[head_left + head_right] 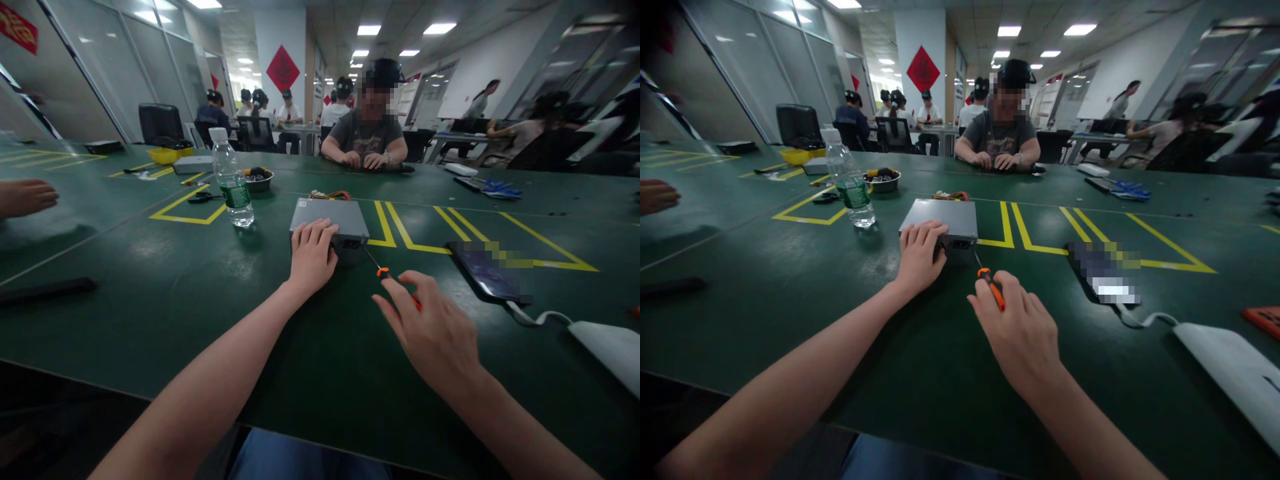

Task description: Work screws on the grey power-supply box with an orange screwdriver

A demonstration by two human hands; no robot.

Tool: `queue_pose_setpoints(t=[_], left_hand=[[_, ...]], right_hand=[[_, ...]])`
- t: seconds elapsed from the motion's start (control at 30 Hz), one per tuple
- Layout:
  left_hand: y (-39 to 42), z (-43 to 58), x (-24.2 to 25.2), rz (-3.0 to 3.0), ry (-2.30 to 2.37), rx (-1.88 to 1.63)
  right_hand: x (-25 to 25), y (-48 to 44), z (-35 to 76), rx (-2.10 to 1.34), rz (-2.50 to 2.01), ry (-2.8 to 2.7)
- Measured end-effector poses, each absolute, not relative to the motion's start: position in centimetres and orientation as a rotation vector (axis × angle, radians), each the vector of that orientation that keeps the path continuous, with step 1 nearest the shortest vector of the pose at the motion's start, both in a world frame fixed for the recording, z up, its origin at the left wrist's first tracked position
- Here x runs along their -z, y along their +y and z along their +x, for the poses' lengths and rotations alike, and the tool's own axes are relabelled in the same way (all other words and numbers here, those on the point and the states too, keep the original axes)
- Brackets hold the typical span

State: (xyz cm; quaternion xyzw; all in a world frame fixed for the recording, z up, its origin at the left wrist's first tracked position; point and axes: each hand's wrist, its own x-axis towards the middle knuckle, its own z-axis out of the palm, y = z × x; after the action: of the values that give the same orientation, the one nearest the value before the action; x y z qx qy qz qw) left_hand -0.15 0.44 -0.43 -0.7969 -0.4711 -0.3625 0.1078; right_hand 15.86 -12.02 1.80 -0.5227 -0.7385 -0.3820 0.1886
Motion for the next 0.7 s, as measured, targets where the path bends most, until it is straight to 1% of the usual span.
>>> queue_pose_setpoints(t=[0.17,0.37,0.5,0.6,0.7], left_hand=[[0.4,-0.2,0.5,-2.343,-1.385,1.071],[0.4,-0.2,0.5,-2.329,-1.38,1.079],[0.4,-0.2,0.5,-2.334,-1.384,1.081],[0.4,-0.2,0.4,-2.342,-1.392,1.071],[0.4,-0.2,0.4,-2.343,-1.393,1.074]], right_hand=[[-1.2,-12.3,15.0,1.031,-1.37,-2.177],[-2.0,-11.8,16.1,1.034,-1.511,-1.95],[-1.5,-11.9,15.9,0.979,-1.406,-2.092],[-1.3,-11.9,15.8,1.029,-1.316,-2.163],[-1.6,-11.8,16.2,1.117,-1.356,-2.022]])
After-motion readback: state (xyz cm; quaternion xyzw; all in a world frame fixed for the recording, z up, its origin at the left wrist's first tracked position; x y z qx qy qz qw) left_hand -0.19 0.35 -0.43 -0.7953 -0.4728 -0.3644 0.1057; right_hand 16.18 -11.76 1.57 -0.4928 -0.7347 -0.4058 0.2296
